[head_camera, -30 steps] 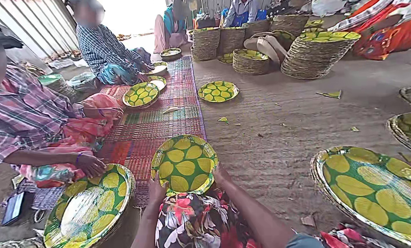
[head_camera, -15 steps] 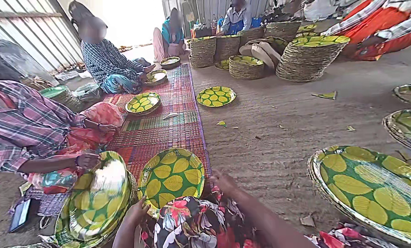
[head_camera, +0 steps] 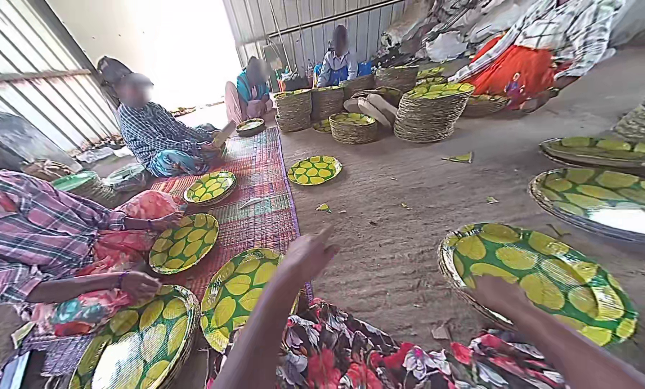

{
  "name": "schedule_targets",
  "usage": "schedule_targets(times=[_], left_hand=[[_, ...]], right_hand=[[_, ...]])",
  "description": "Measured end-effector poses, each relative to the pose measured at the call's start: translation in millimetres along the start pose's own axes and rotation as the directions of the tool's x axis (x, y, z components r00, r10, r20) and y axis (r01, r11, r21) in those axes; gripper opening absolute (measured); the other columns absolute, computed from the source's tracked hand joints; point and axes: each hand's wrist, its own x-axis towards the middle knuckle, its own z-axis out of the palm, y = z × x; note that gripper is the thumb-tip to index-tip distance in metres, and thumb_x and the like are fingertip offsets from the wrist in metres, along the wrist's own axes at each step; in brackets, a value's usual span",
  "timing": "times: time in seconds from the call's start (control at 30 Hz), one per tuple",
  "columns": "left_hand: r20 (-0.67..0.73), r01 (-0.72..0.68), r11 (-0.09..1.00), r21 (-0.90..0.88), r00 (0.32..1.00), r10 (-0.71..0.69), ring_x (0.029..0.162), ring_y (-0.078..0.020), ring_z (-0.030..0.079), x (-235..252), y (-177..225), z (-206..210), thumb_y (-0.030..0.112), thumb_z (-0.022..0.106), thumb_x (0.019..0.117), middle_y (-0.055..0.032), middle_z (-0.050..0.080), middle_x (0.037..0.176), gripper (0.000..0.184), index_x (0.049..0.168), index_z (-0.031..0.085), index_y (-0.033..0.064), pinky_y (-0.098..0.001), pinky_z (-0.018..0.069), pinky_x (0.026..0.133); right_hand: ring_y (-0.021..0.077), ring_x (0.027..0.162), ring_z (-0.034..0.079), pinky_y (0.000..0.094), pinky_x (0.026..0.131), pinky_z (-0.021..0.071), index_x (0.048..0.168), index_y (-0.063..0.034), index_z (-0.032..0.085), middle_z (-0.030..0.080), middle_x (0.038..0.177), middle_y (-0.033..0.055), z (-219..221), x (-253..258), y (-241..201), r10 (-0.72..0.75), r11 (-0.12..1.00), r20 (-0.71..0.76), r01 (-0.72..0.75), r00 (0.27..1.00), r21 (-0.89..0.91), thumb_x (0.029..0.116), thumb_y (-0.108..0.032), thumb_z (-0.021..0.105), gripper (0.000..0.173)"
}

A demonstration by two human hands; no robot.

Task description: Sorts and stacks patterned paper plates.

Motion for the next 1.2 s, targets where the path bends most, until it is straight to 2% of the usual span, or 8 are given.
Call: schedule_targets(times=[0.17,0.37,0.67,0.8,0.93,1.03,1.1,1.2], left_hand=[[0.279,-0.171,0.983,-0.062,0.943,0.181,0.132,-0.038,0.058,58.1,46.4,98.6,0.032,0.046,0.1106,-0.0228,0.061,0.141,0.054,0.158,0.039,0.0081,-0.0578,0.0409,0.114],[0.482,-0.003,0.998,0.067,0.875,-0.029,0.139,-0.0397,0.052,76.9,-13.5,230.3,0.027,0.052,0.1077,-0.0231,0.054,0.149,0.048,0.151,0.049,0.0058,-0.0593,0.0391,0.115],[0.461,-0.001,0.988,0.156,0.885,-0.072,0.136,-0.0433,0.053,89.4,-9.5,243.5,0.028,0.051,0.1078,-0.0255,0.051,0.149,0.045,0.148,0.052,0.0078,-0.0606,0.0439,0.11],[0.067,-0.1,0.993,0.055,0.993,0.097,0.154,-0.04,0.029,84.5,-6.7,240.3,0.031,0.047,0.1085,-0.0249,0.031,0.165,0.061,0.161,0.032,0.0053,-0.06,0.0221,0.124],[-0.513,-0.284,0.951,0.124,0.802,0.307,0.148,-0.0476,0.037,98.3,-7.9,241.5,0.027,0.05,0.1019,-0.0291,0.042,0.157,0.057,0.15,0.049,-0.0042,-0.0649,0.0248,0.121],[-0.082,-0.131,0.989,0.07,0.987,0.137,0.158,-0.0371,0.018,89.9,-7.1,233.2,0.029,0.045,0.1085,-0.021,0.026,0.168,0.055,0.157,0.04,0.0052,-0.0562,0.0141,0.127],[0.222,-0.051,0.991,0.127,0.975,0.022,0.16,-0.0355,0.009,87.4,-14.7,245.9,0.037,0.043,0.1102,-0.0174,0.016,0.172,0.06,0.162,0.031,0.0096,-0.0626,0.009,0.126],[0.399,-0.023,0.981,0.191,0.915,-0.056,0.161,-0.0352,0.002,83.4,-19.5,261.3,0.041,0.048,0.1086,-0.0138,0.003,0.174,0.071,0.166,0.018,0.0116,-0.0679,0.0117,0.123]], right_hand=[[0.0494,0.138,0.05,0.0669,0.108,0.0413,0.131,0.01,0.061,0.051,0.146,0.0344,19.9,9.4,3.8,0.069,0.994,0.133,-0.08,0.989,0.08,0.1055,-0.05,0.053,0.066],[0.0442,0.129,0.059,0.0611,0.101,0.0488,0.122,0.0119,0.063,0.062,0.135,0.0296,15.0,2.4,-20.3,0.057,0.998,0.104,-0.059,0.993,0.019,0.0988,-0.01,0.06,0.032],[0.0499,0.135,0.051,0.0666,0.105,0.0424,0.137,0.0073,0.057,0.052,0.144,0.0333,14.5,11.1,-8.1,0.057,0.991,-0.094,-0.045,0.994,0.13,0.11,-0.018,0.044,0.04],[0.0479,0.131,0.056,0.0632,0.101,0.0473,0.141,0.0039,0.056,0.055,0.143,0.0301,6.0,-4.0,-22.8,-0.195,0.96,-0.349,0.251,0.917,0.122,0.1093,-0.007,0.04,0.037],[0.0387,0.137,0.057,0.057,0.112,0.0441,0.14,-0.0037,0.063,0.059,0.147,0.0208,32.1,-6.0,-41.5,-0.683,0.708,-0.275,0.706,0.676,-0.023,0.1095,-0.011,0.041,0.038],[0.0401,0.14,0.052,0.0624,0.114,0.0359,0.137,-0.006,0.065,0.059,0.147,0.0199,48.9,5.9,-46.8,-0.763,0.642,0.001,0.757,0.647,-0.126,0.1093,-0.01,0.041,0.037],[0.0401,0.146,0.045,0.0655,0.121,0.023,0.136,-0.0046,0.065,0.057,0.149,0.0203,49.4,10.7,-41.7,-0.642,0.751,0.107,0.651,0.759,-0.114,0.1066,-0.009,0.046,0.036],[0.0428,0.144,0.045,0.0649,0.118,0.0288,0.144,0.0014,0.056,0.052,0.151,0.025,38.5,10.2,-28.9,-0.399,0.917,-0.092,0.398,0.912,-0.028,0.1041,-0.008,0.05,0.041]])
